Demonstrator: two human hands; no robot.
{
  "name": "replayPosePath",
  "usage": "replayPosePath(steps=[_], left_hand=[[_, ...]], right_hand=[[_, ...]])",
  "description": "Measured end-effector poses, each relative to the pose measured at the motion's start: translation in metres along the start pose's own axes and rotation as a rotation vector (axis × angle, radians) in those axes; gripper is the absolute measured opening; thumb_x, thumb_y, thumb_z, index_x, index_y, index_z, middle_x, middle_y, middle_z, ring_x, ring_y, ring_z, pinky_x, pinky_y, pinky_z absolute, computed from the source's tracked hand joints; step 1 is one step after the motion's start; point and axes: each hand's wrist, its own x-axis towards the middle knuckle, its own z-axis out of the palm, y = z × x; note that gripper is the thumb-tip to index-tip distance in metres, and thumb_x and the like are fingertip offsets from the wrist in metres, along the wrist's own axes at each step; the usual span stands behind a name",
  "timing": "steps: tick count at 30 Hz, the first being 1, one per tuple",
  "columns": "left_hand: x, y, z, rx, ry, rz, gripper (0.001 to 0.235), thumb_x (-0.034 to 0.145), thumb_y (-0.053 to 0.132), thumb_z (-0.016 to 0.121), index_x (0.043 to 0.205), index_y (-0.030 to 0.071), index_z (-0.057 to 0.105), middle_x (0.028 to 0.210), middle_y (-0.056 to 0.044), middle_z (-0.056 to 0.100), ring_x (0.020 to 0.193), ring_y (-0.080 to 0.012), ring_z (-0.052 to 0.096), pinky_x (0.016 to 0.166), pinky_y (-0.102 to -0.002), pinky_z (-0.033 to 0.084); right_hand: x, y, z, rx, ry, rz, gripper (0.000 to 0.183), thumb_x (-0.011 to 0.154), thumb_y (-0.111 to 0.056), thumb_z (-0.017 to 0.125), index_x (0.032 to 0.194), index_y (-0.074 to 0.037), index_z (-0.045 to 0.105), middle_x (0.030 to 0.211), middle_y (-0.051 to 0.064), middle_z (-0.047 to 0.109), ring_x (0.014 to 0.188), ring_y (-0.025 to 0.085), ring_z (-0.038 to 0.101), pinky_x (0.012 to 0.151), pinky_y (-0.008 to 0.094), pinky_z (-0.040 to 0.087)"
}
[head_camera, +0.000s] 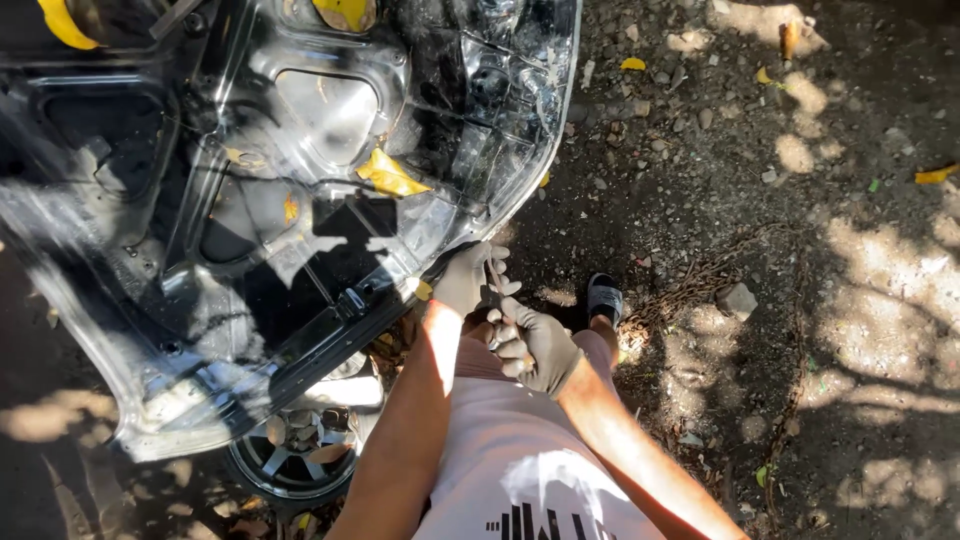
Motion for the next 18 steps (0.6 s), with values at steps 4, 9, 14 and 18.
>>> replayPosePath(steps=[4,9,14,18], left_hand=[[-0.021,-0.007,-0.003,0.403,-0.035,0.211,0.032,0.1,0.021,0.043,0.115,-0.002,0.061,0.085,-0.006,0.062,0.073,-0.0231,0.064,0.083,-0.048,0.063],[0.021,-0.047,-0.037,0.818,-0.312,0.533,0.032,0.104,0.027,0.047,0.125,0.006,0.058,0.094,0.001,0.061,0.09,-0.0126,0.061,0.092,-0.028,0.055],[0.024,-0.039,-0.018,0.307,-0.144,0.257,0.024,0.107,0.026,0.051,0.117,0.007,0.063,0.083,0.003,0.051,0.077,-0.0115,0.049,0.074,-0.027,0.045],[-0.014,-0.038,0.015,-0.22,0.036,-0.059,0.035,0.108,0.035,0.047,0.103,0.006,0.065,0.066,0.003,0.04,0.057,-0.0131,0.037,0.051,-0.031,0.035]], right_hand=[[-0.009,0.0,-0.028,0.013,-0.06,0.04,0.034,0.103,-0.044,0.055,0.098,-0.012,0.062,0.063,-0.007,0.049,0.042,0.003,0.034,0.037,0.02,0.027],[-0.011,-0.002,-0.031,-0.362,0.203,-0.121,0.026,0.104,-0.036,0.053,0.093,-0.012,0.059,0.061,0.002,0.052,0.042,0.015,0.044,0.038,0.03,0.038],[0.013,-0.006,-0.076,-0.273,0.159,-0.017,0.03,0.105,-0.033,0.051,0.094,-0.006,0.059,0.07,0.006,0.058,0.051,0.017,0.048,0.047,0.03,0.039],[0.028,0.006,-0.096,-0.225,-0.029,-0.005,0.026,0.104,-0.033,0.058,0.084,-0.017,0.055,0.058,-0.008,0.044,0.041,0.007,0.034,0.037,0.024,0.025]])
